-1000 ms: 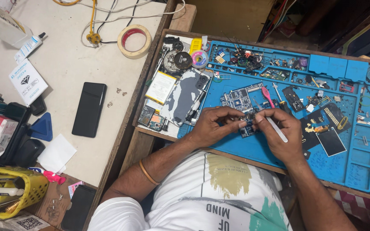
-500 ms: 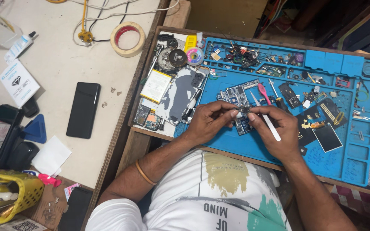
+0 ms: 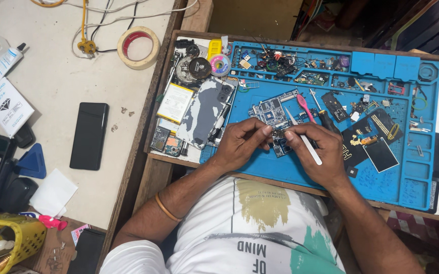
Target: The person uses tweezers to manipulate small components on a disassembled mobile phone motherboard. They repeatedly probe and adjust tiny parts on the board, occasionally repositioning the board and handling a small green component. The work continues without a visible final assembly or completion state.
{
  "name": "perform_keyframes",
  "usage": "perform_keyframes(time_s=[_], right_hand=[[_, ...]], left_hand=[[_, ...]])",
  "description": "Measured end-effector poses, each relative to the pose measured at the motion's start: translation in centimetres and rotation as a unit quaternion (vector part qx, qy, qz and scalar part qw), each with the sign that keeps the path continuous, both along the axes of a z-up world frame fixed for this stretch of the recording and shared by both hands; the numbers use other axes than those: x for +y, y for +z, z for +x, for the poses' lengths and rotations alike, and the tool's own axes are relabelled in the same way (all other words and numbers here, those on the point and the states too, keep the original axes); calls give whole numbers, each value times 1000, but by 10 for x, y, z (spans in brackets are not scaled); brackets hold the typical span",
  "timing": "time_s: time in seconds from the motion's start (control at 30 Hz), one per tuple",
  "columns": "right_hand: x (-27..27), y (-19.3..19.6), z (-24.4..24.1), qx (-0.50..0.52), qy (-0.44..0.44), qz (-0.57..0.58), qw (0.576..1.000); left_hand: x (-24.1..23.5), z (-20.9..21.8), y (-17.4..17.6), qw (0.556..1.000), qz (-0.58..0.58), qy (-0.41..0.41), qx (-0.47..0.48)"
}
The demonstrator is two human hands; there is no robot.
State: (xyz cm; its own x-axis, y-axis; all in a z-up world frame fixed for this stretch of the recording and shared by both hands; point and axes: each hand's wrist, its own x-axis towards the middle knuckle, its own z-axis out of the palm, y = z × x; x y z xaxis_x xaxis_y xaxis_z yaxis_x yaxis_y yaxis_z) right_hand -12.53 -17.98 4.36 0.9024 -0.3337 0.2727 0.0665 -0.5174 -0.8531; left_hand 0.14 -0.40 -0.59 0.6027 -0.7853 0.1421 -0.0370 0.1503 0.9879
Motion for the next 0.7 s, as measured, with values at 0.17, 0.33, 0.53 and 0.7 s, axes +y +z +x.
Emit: perform_keyframes(time_s=[0.17, 0.33, 0.53, 0.7], right_hand=[[-14, 13, -1, -23, -6, -133, 991], [-64, 29, 13, 60, -50, -385, 920], [-110, 17, 61, 64, 24, -564, 823], [-123, 8, 70, 110, 49, -587, 801]], left_hand=[[-1, 1, 4, 1000, 1, 8, 8], [-1, -1, 4, 1000, 8, 24, 2], [-2, 0, 3, 999, 0, 52, 10], [-3, 5, -2, 995, -2, 80, 54]])
